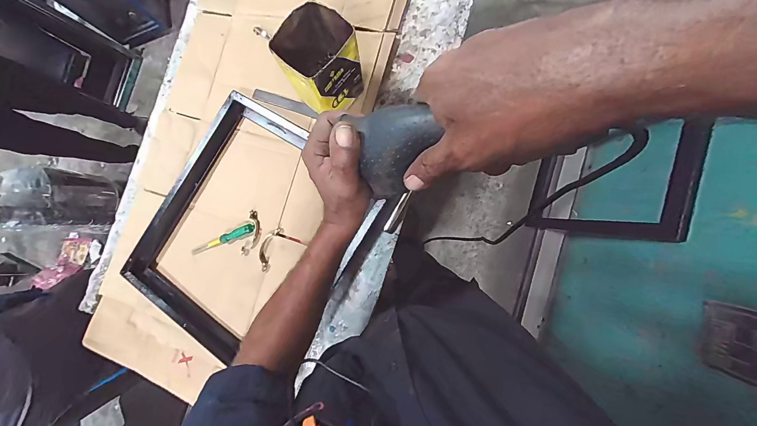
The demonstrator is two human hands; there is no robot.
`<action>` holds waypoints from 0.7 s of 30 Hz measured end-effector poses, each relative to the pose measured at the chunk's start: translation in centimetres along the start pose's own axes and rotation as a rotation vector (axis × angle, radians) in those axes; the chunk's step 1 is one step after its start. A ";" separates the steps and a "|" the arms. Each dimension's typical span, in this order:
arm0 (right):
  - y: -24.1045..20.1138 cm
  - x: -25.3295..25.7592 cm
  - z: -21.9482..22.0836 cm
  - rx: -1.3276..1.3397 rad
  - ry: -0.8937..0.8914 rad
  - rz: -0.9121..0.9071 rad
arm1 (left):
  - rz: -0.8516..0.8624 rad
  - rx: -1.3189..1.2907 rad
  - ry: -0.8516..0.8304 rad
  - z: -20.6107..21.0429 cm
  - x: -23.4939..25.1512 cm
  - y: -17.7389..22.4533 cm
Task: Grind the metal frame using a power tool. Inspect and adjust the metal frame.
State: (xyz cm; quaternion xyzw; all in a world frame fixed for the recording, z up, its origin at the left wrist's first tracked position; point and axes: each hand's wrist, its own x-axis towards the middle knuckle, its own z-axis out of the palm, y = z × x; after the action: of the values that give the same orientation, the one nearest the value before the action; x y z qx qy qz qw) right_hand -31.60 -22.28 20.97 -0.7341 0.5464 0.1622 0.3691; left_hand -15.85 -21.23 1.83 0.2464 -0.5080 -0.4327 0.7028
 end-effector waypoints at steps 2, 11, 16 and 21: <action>-0.1 0.0 0.1 -0.005 -0.005 0.003 | 0.013 0.015 -0.001 0.0 -0.1 -0.1; -0.4 0.9 0.4 0.038 -0.062 0.043 | 0.055 0.025 -0.004 -0.6 -0.6 -0.8; -0.4 1.0 0.8 0.042 -0.045 0.030 | 0.079 0.047 -0.002 -0.5 -0.6 -1.0; -0.2 1.4 0.9 -0.018 -0.028 0.013 | 0.070 0.051 0.018 -0.4 -0.8 -0.9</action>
State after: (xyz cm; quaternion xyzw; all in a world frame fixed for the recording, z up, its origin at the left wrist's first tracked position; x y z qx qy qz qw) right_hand -30.77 -22.57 19.50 -0.7316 0.5443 0.1796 0.3690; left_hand -15.87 -21.08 0.58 0.2501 -0.5208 -0.3924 0.7157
